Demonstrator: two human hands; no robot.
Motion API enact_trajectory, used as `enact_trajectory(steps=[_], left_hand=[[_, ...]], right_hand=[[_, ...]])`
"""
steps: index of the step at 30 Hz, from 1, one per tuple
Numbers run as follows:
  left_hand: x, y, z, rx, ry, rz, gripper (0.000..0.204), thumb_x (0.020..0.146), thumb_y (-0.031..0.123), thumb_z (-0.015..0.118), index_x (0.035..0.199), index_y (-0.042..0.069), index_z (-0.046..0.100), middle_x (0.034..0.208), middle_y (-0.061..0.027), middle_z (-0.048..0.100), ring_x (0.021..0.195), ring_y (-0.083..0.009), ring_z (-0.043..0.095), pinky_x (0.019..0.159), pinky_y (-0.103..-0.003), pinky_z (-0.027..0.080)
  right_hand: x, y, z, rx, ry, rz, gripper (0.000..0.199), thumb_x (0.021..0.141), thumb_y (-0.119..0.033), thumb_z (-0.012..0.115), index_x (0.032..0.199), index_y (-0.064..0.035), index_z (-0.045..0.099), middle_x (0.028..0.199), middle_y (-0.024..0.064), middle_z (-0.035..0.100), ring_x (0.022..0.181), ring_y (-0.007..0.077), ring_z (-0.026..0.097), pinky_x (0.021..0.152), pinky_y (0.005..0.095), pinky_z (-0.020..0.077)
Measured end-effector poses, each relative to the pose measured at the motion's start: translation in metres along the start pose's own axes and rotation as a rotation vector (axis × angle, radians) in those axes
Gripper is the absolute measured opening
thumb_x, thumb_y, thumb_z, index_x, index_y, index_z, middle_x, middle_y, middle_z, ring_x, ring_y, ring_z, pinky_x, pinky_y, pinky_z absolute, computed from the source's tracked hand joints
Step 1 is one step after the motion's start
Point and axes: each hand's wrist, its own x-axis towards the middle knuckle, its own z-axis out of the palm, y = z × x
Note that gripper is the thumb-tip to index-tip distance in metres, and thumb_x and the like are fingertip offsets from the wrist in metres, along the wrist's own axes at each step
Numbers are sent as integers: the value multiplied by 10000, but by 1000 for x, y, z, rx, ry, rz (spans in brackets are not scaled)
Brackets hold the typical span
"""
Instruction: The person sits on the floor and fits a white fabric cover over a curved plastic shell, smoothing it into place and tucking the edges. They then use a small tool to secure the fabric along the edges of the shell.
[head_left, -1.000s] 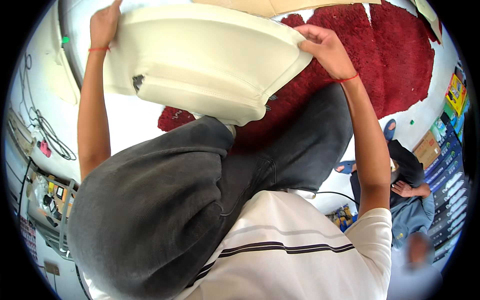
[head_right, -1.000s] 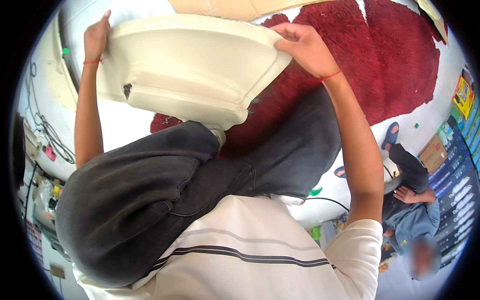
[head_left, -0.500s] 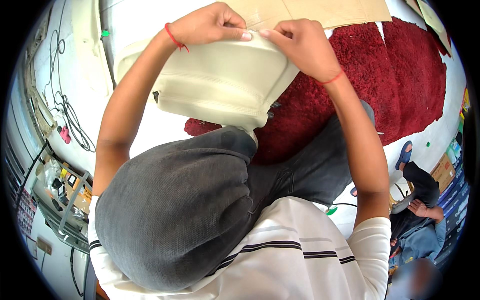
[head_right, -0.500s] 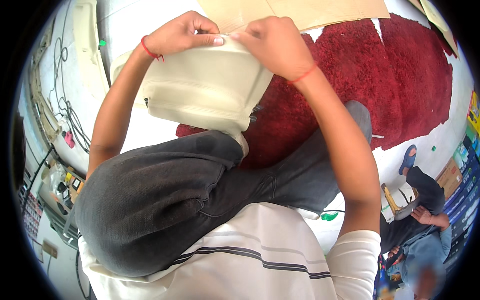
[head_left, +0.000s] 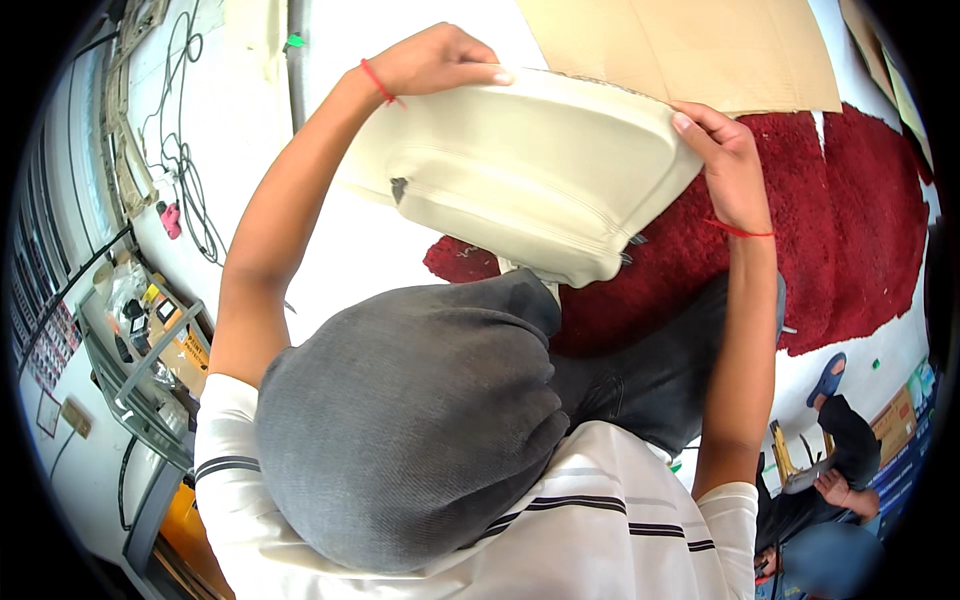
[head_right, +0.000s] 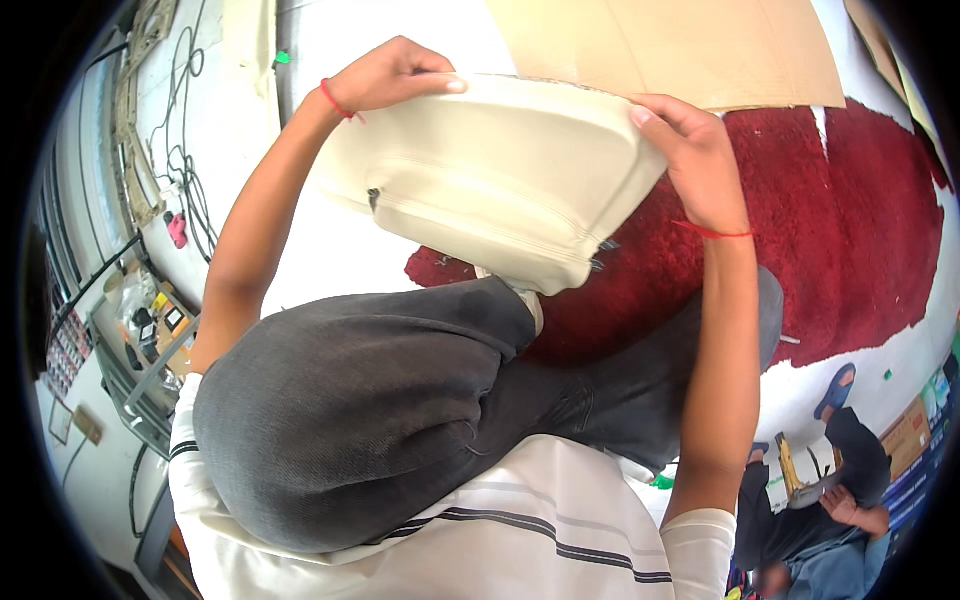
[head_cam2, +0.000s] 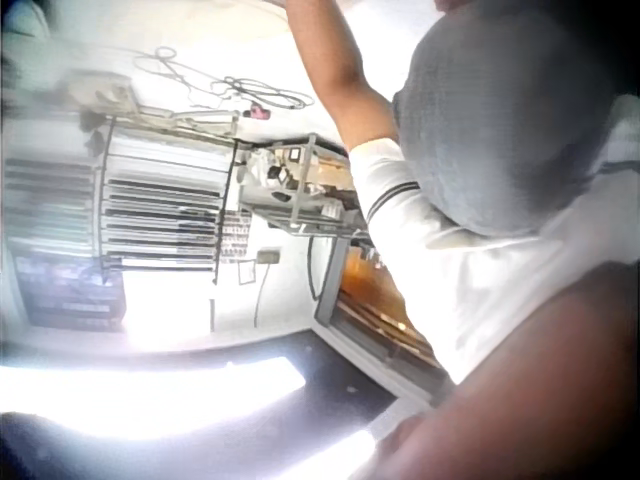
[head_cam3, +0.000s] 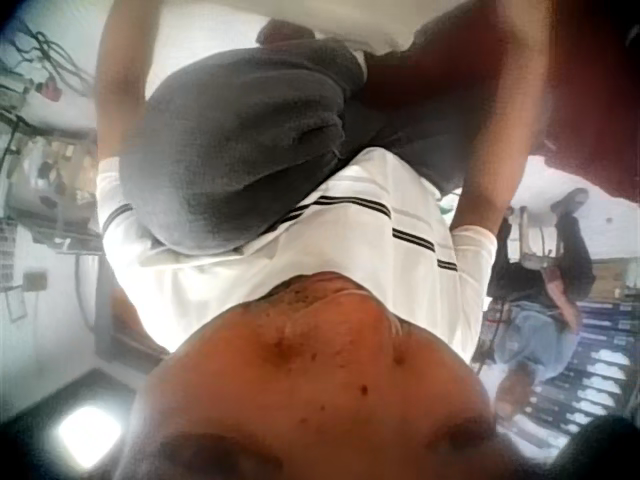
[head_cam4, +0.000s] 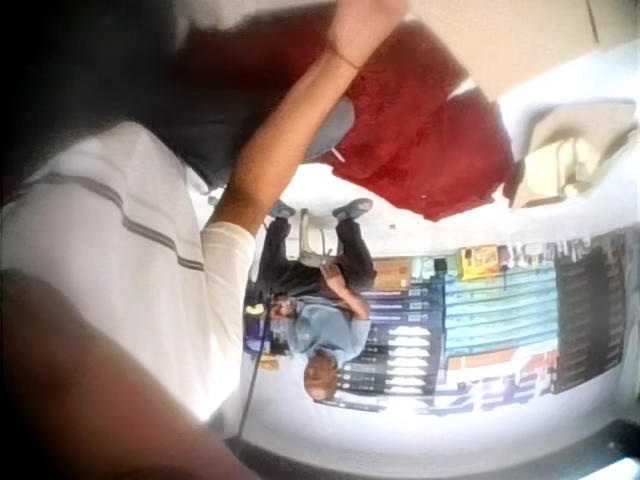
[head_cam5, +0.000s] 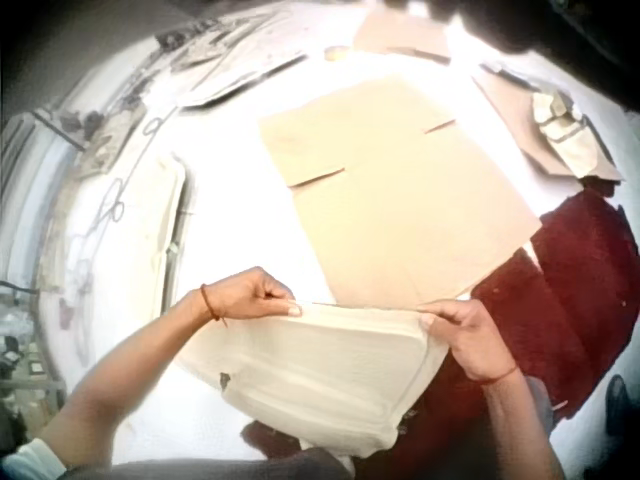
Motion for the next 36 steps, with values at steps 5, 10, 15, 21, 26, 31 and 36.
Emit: enact_trajectory(steps=[5,10,15,21,26,31,36], left_hand=[[-35,-62,-21,-77,63,-200,442,973,505,782,856,81,825,676,21,642,640,-116,512,656,-300,469],[9,-58,-11,54,-31,-284,689,962,587,751,567,59,552,537,53,319,529,-101,289,522,-316,256],[61,8,35,-154,208,-89,815,969,730,669,516,66,537,487,29,349,463,-113,337,475,-319,328],[50,12,35,-201,85,-270,792,941,739,699,514,88,558,482,23,393,458,-110,368,499,-300,373],[69,9,64,-91,140,-107,780,901,743,729,559,84,489,533,29,350,534,-103,340,530,-314,320],[114,73,76,-131,171,127,515,993,491,728,852,-4,722,720,-76,656,635,-185,593,637,-362,494],[134,64,80,-135,194,264,424,971,358,785,755,1,710,618,-66,613,586,-167,591,612,-379,505]], right_hand=[[8,-7,-10,61,-56,91,294,1080,-172,646,1243,46,755,1106,57,775,1002,124,685,934,281,532],[32,3,-18,220,-99,57,340,1113,-211,591,1255,63,735,1162,86,761,1061,149,683,981,297,519],[43,-11,-21,333,20,4,327,1085,-198,630,1285,43,724,1156,101,763,1059,177,707,986,316,538],[36,-8,-31,51,94,59,296,1005,-198,721,1191,28,762,1045,71,771,943,150,721,858,310,583],[57,27,-32,-83,92,59,241,986,-186,735,1103,21,774,987,57,766,884,131,707,818,290,571],[64,39,-17,87,-66,27,305,970,-120,737,1236,26,717,1091,62,762,963,136,703,893,292,556],[57,52,14,163,35,10,285,1026,-137,727,1269,12,712,1127,37,764,1010,115,705,924,288,560]])
